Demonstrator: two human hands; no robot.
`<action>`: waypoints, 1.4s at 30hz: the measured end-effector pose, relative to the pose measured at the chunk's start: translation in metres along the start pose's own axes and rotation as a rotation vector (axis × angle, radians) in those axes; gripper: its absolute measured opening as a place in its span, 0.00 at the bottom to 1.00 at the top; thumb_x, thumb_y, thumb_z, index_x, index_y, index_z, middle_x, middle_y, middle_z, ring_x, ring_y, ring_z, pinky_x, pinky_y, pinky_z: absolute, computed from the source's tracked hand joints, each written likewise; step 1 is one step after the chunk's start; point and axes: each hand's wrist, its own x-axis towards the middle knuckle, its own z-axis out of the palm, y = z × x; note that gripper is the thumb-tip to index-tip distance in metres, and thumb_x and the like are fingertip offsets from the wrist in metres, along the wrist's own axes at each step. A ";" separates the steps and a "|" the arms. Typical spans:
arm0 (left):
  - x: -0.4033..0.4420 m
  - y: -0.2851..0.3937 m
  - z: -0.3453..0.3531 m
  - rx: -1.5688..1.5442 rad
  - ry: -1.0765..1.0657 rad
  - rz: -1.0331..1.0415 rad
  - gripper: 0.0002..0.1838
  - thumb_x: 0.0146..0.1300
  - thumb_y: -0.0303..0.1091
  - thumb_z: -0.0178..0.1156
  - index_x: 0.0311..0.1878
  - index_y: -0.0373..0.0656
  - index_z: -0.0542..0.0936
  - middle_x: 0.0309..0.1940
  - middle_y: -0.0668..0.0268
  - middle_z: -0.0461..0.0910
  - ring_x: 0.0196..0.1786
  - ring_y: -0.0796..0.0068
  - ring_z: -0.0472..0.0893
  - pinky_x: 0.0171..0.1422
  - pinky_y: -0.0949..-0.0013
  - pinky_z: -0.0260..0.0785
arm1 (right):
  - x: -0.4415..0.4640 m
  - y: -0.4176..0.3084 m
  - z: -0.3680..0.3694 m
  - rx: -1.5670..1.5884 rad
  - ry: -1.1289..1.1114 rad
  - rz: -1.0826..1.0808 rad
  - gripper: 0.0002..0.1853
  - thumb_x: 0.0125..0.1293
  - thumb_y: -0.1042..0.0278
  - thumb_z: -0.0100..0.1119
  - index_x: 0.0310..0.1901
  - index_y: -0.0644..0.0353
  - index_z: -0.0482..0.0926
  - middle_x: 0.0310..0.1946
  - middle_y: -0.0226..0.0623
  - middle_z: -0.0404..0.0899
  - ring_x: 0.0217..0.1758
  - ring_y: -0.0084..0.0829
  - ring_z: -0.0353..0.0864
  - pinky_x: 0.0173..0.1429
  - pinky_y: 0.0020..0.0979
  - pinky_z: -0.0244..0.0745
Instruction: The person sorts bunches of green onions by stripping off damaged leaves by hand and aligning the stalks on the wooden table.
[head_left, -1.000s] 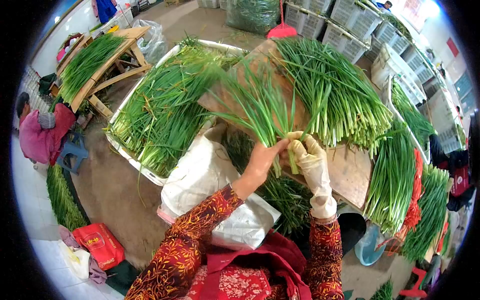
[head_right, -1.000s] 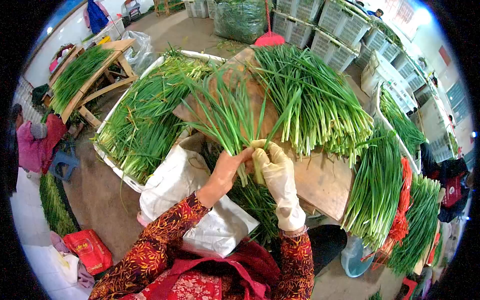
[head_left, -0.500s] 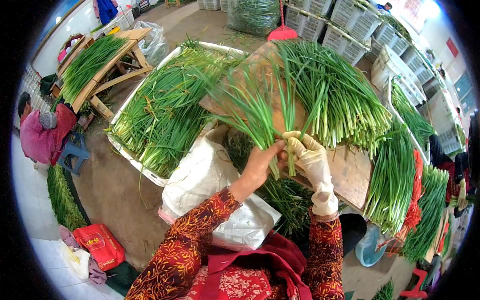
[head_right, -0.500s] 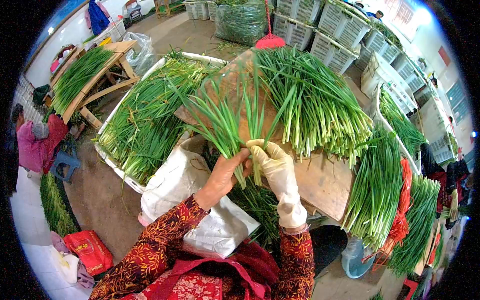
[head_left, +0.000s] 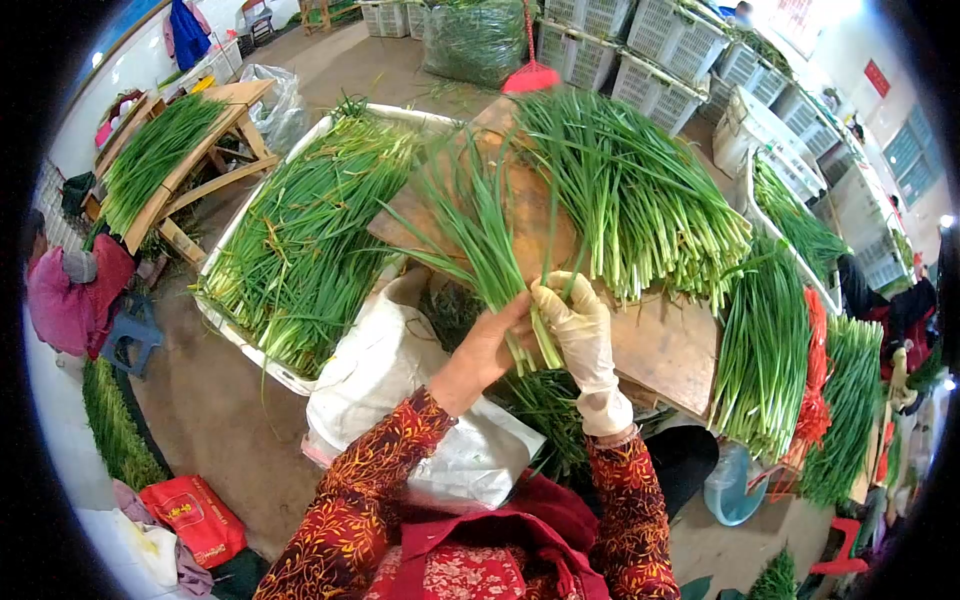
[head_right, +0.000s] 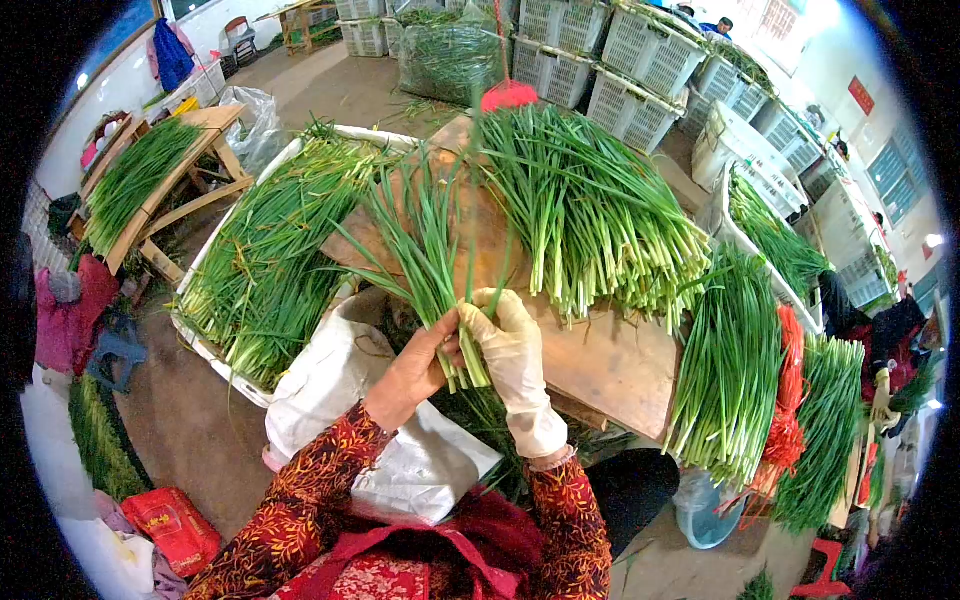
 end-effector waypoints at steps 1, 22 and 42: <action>0.000 0.001 0.004 0.010 0.044 -0.053 0.14 0.59 0.39 0.60 0.45 0.44 0.73 0.32 0.71 0.74 0.33 0.78 0.74 0.37 0.72 0.69 | -0.001 0.001 -0.002 0.091 -0.017 0.000 0.06 0.62 0.69 0.56 0.38 0.61 0.75 0.28 0.26 0.75 0.26 0.17 0.75 0.30 0.22 0.72; 0.023 0.078 0.003 -0.010 0.070 0.289 0.13 0.63 0.45 0.53 0.44 0.49 0.70 0.23 0.79 0.67 0.27 0.85 0.70 0.36 0.70 0.70 | -0.051 -0.022 -0.063 -1.236 -0.491 0.147 0.20 0.55 0.55 0.60 0.49 0.53 0.75 0.40 0.39 0.79 0.43 0.39 0.79 0.46 0.33 0.74; 0.025 0.010 0.025 0.470 0.023 0.141 0.18 0.56 0.38 0.63 0.46 0.42 0.73 0.34 0.74 0.73 0.34 0.84 0.71 0.38 0.77 0.65 | -0.020 -0.017 -0.026 -1.284 -0.010 -0.344 0.09 0.56 0.60 0.60 0.29 0.56 0.75 0.21 0.39 0.77 0.25 0.38 0.78 0.28 0.34 0.71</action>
